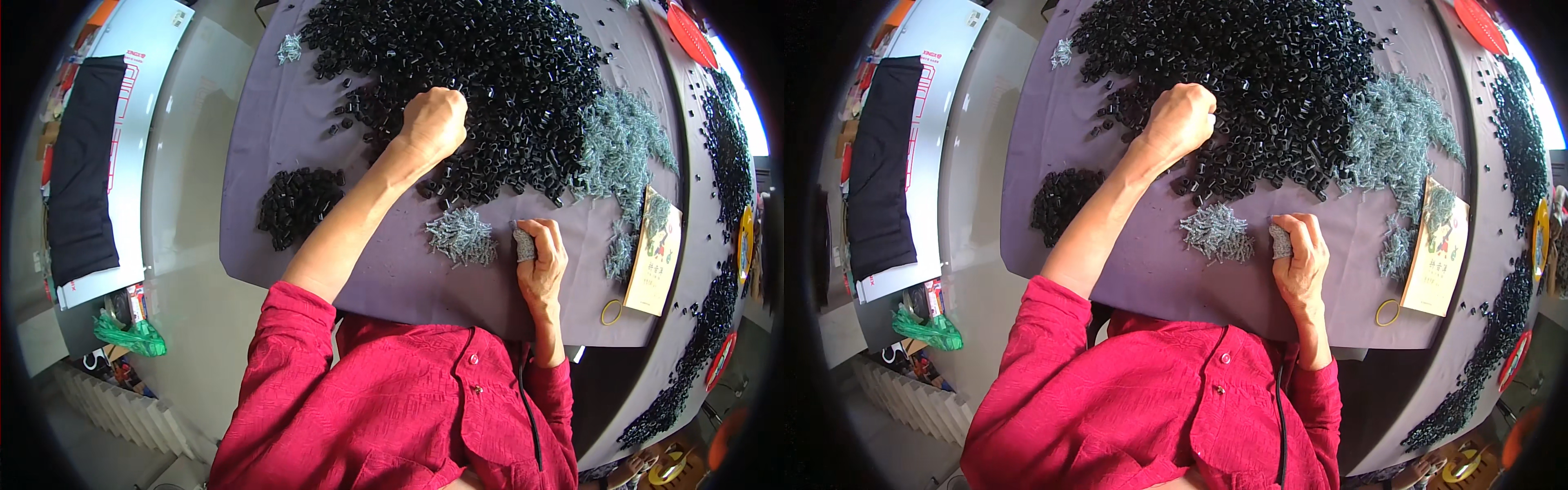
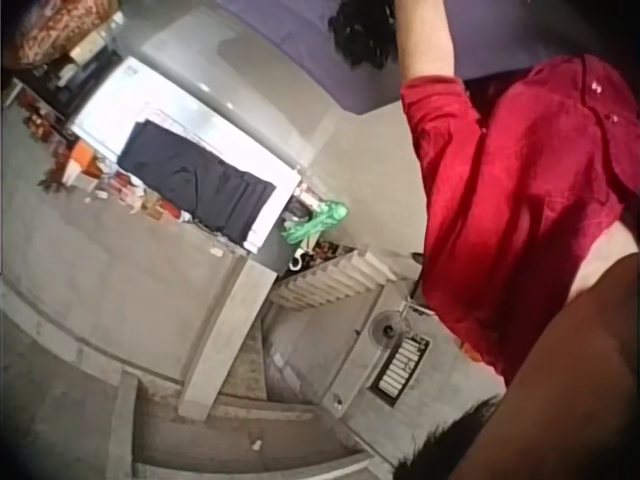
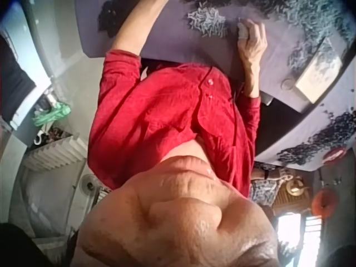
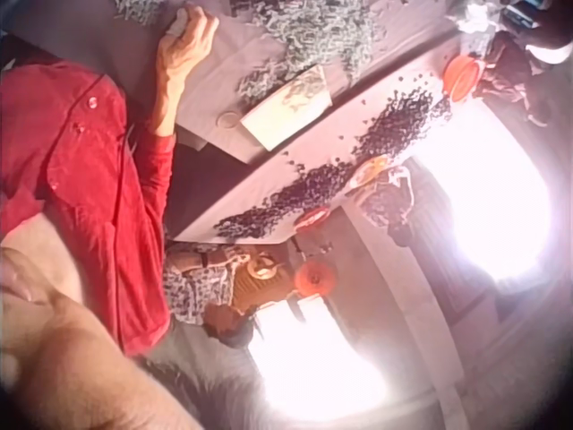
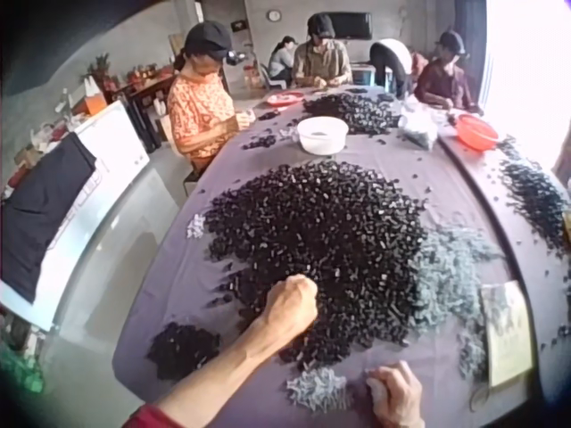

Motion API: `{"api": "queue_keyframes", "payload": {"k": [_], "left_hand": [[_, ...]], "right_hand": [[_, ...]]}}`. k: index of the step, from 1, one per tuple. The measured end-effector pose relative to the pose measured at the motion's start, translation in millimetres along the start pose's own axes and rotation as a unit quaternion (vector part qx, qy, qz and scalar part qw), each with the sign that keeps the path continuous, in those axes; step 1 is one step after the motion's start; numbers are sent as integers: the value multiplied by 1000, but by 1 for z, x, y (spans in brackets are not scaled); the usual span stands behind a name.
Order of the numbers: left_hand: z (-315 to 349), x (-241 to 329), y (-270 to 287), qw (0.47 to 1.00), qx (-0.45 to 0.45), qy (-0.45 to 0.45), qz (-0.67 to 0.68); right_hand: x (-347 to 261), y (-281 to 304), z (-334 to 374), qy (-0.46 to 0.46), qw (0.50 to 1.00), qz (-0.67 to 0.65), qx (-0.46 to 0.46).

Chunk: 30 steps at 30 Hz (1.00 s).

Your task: Sorting and grouping small black plastic components on a table.

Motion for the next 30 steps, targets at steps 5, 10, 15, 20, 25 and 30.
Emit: {"api": "queue_keyframes", "payload": {"k": [5, 10, 15, 20, 25, 30], "left_hand": [[6, 0, -4, 999, -23, -12, -22], [25, -18, -5, 996, 25, 16, 84], [44, -22, 17, 922, -30, 125, 366], [92, 20, 14, 790, -92, 115, 595], [133, 67, -10, 676, -147, 117, 712], [144, 98, -8, 646, -160, 115, 737]], "right_hand": [[2, 1, 0, 6, 1000, -2, 0], [1, 0, 0, 3, 1000, -5, -5], [-1, 4, 1, 18, 1000, -12, 10], [5, 9, 2, -9, 996, -84, 35], [4, 15, 15, -147, 925, -341, 81], [-13, 20, 29, -172, 881, -428, 103]]}}
Point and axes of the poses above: each hand's wrist, its own z-axis away from the middle knuckle, its own y-axis out of the back of the hand, x = y × z, the point moved 4 cm from there along -z, towards the middle knuckle, and after that the axes turned 15 degrees about -z, right-handed, at the moved point
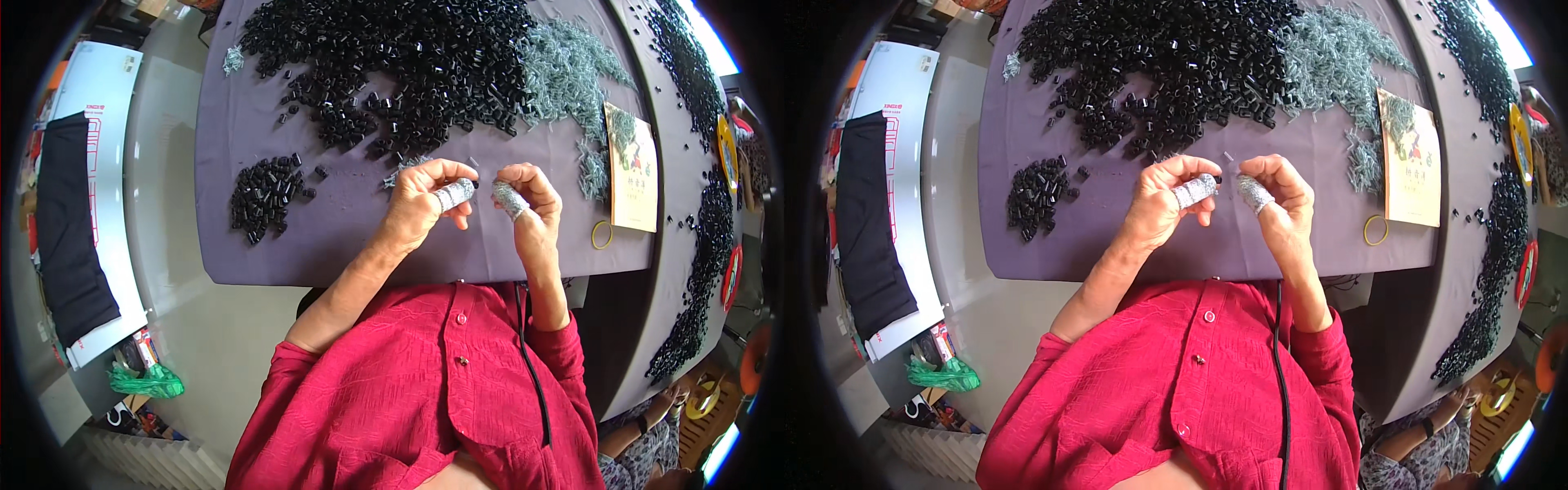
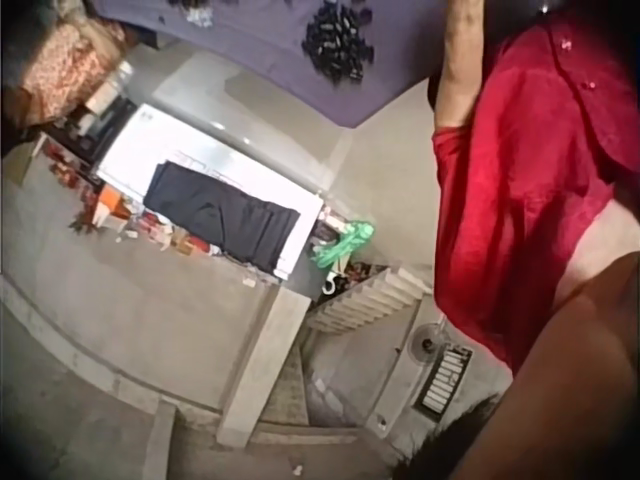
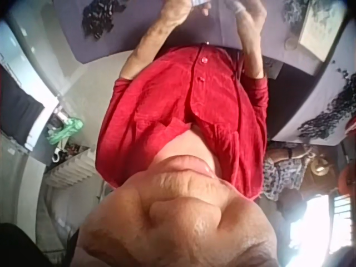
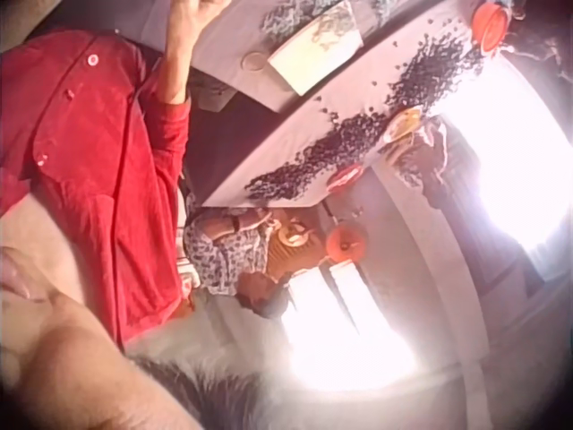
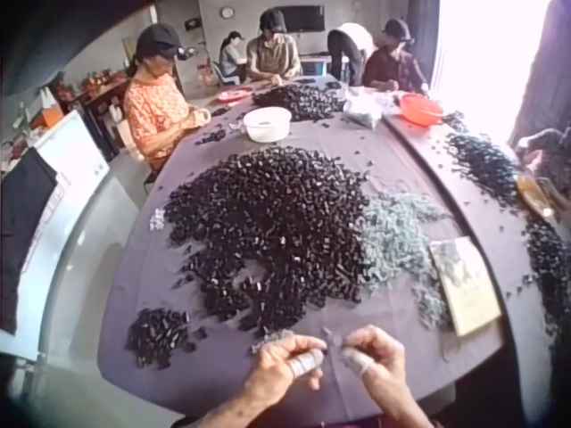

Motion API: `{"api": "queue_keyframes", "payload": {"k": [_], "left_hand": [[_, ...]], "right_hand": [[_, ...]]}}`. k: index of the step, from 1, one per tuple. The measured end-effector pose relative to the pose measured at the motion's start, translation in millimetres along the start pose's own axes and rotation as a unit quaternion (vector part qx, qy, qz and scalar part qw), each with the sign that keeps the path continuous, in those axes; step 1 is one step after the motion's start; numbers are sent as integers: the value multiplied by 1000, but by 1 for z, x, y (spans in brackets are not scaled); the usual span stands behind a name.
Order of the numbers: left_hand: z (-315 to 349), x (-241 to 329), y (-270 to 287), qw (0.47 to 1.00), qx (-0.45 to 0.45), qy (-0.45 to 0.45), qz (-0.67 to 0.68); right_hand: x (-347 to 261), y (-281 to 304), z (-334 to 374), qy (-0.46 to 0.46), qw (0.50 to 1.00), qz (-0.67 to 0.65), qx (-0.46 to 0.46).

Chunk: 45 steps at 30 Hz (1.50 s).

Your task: Sorting and grouping small black plastic components on a table.

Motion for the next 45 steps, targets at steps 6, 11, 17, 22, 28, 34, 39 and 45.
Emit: {"api": "queue_keyframes", "payload": {"k": [6, 11, 17, 22, 28, 34, 39, 45], "left_hand": [[13, 1, -4, 1000, 6, -6, -29], [19, 4, -6, 998, 0, -29, -49], [23, 2, -6, 997, 6, -35, -67], [25, 1, -7, 990, 9, -47, -133], [39, -8, -3, 988, 31, -12, -153], [44, -16, 7, 989, 23, 9, -149], [42, -14, 22, 996, 64, 8, -59], [38, -25, 52, 992, 123, 10, 24]], "right_hand": [[-11, -17, 20, 20, 999, 28, -28], [-11, -19, 27, 21, 997, 65, -28], [-8, -18, 31, 23, 998, 58, -26], [-10, -18, 31, 103, 967, 226, -59], [-13, -27, 39, 61, 955, 278, -87], [3, -27, 40, 52, 956, 271, -95], [14, -34, 25, 16, 966, 237, -105], [20, -45, -20, 34, 940, 296, -164]]}}
Point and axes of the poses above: each hand's wrist, its own z-axis away from the middle knuckle, its own y-axis out of the back of the hand, x = y × z, the point moved 4 cm from there along -z, towards the middle knuckle, and after that the axes turned 15 degrees about -z, right-handed, at the moved point
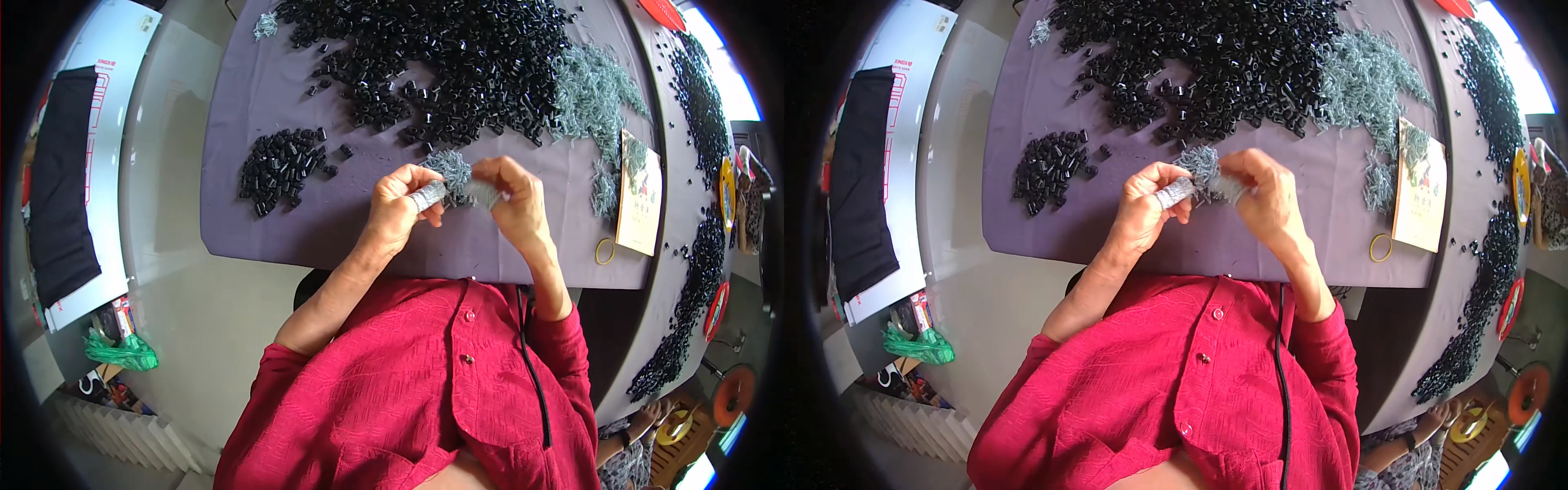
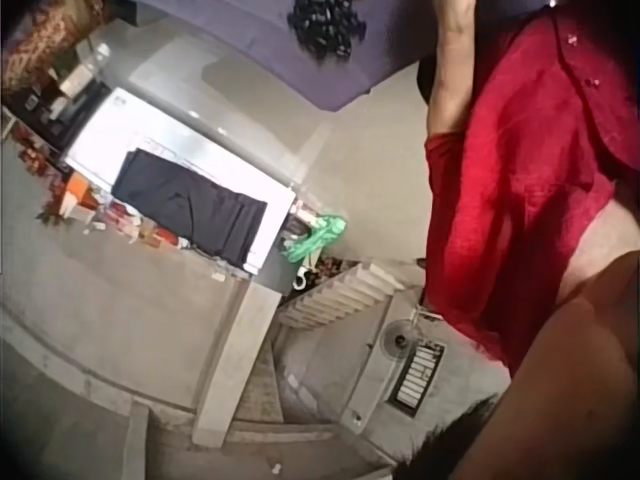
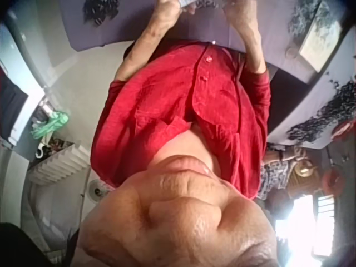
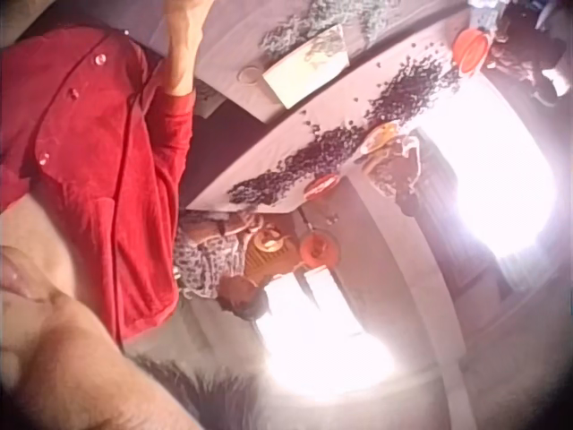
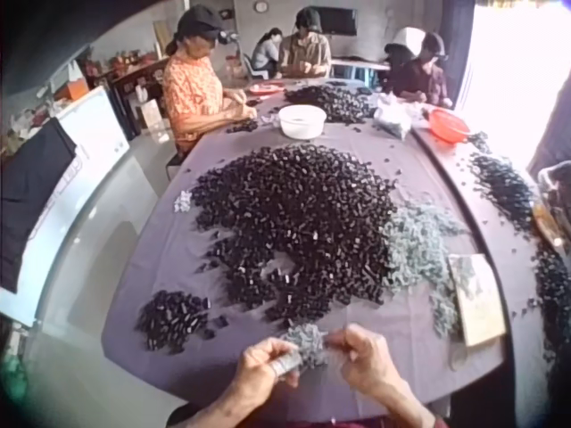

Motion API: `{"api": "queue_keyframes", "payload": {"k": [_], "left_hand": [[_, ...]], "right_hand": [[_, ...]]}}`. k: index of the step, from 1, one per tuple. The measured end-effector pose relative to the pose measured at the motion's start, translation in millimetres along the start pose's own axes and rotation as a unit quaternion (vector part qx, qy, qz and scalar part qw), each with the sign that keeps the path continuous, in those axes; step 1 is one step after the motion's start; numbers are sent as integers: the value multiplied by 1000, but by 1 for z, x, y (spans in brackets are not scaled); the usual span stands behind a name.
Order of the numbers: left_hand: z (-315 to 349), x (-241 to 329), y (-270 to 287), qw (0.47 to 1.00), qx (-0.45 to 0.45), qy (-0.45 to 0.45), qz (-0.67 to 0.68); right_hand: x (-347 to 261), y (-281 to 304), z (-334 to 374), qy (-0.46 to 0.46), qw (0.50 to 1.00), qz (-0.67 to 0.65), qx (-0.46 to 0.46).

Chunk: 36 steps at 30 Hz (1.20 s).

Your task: Sorting and grouping small black plastic components on a table.

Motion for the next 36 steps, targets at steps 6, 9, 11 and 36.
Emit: {"api": "queue_keyframes", "payload": {"k": [6, 9, 11, 36], "left_hand": [[-4, 0, 12, 999, 21, 17, 46], [-4, 4, 11, 997, 22, 15, 68], [-7, 2, 11, 997, 27, 15, 67], [-17, 42, -46, 998, -15, -62, 8]], "right_hand": [[6, -7, -40, 112, 965, 235, -7], [13, -11, -44, 106, 956, 274, -19], [16, -13, -46, 106, 952, 286, -22], [-3, 16, 15, -94, 902, -415, 75]]}}
Point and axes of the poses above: each hand's wrist, its own z-axis away from the middle knuckle, its own y-axis out of the back of the hand, x = y × z, the point moved 4 cm from there along -z, towards the middle knuckle, and after that the axes turned 15 degrees about -z, right-handed, at the moved point
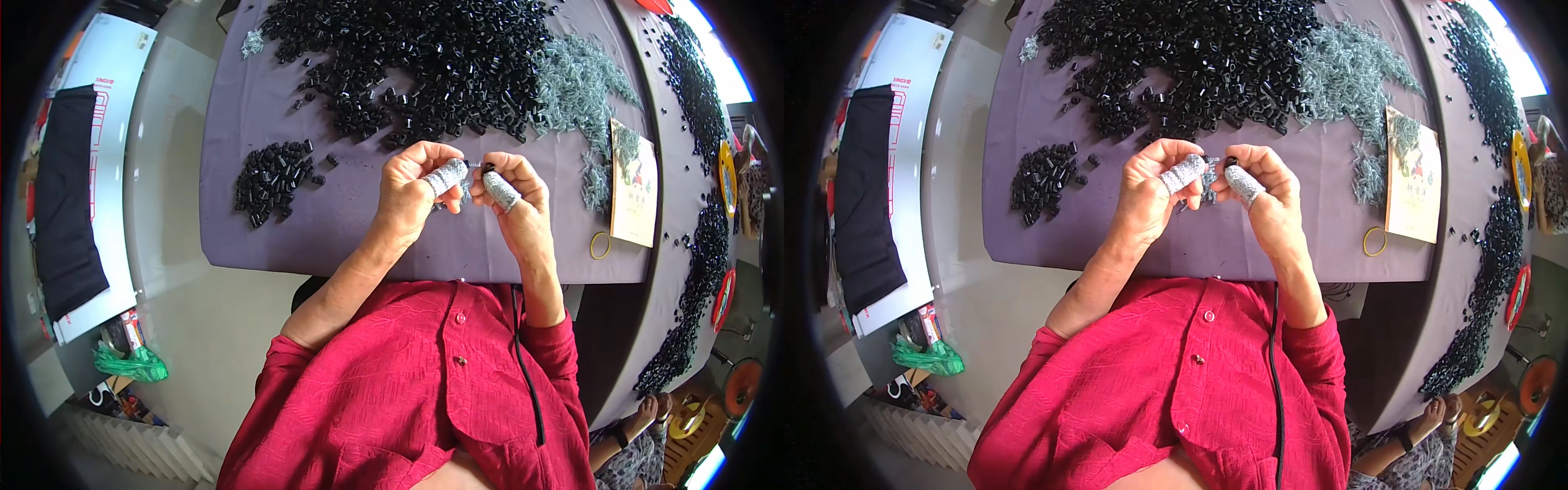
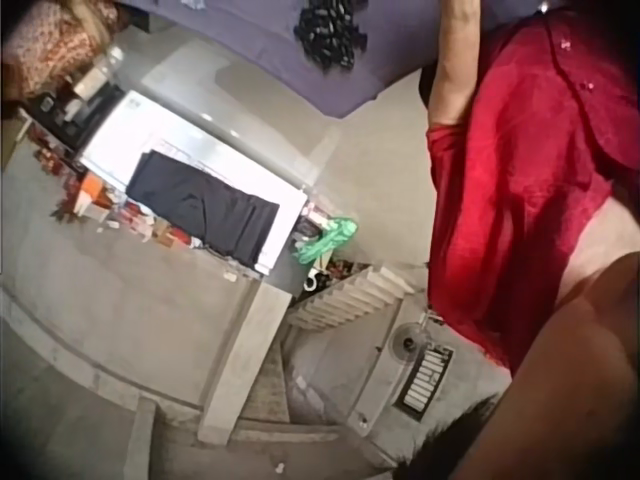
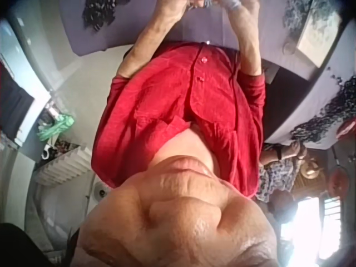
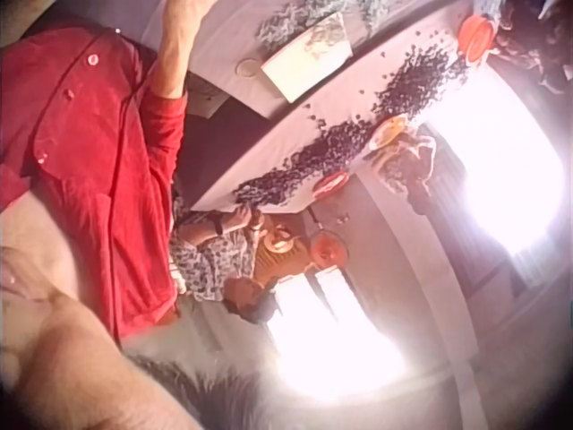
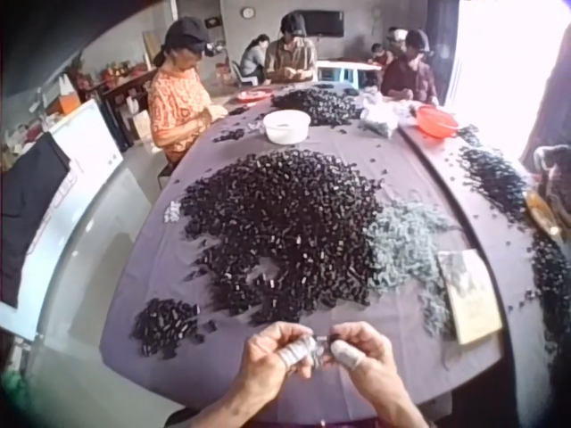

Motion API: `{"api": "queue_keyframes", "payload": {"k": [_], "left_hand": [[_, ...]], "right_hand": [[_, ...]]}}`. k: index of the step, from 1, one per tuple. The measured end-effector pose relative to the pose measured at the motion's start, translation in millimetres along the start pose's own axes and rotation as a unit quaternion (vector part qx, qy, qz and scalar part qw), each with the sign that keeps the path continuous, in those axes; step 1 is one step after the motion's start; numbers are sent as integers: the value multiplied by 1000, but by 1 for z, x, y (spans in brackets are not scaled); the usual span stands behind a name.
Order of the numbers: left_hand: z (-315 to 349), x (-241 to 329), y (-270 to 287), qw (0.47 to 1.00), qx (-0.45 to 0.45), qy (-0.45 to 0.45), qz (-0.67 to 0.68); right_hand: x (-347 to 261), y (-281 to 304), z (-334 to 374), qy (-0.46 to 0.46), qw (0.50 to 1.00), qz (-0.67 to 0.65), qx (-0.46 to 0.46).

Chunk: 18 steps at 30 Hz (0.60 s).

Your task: Sorting and grouping small black plastic components on a table.

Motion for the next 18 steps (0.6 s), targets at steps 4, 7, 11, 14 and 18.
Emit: {"api": "queue_keyframes", "payload": {"k": [4, 7, 11, 14, 18], "left_hand": [[1, -1, -3, 1000, -1, 4, -6], [2, -2, -6, 1000, 4, 2, -7], [3, -4, -9, 1000, 2, -2, -7], [3, -3, -12, 999, -7, -22, -38], [6, 2, -17, 997, 15, -38, -68]], "right_hand": [[-6, -2, 4, 35, 999, -1, -8], [-4, 7, 6, 32, 999, 12, -1], [-5, 8, 10, 69, 996, 0, 48], [-5, 11, 13, 97, 992, -45, 62], [-3, 14, 17, 85, 993, -69, 47]]}}
Point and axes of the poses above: each hand's wrist, its own z-axis away from the middle knuckle, its own y-axis out of the back of the hand, x = y × z, the point moved 4 cm from there along -z, towards the middle knuckle, and after that the axes turned 15 degrees about -z, right-handed, at the moved point
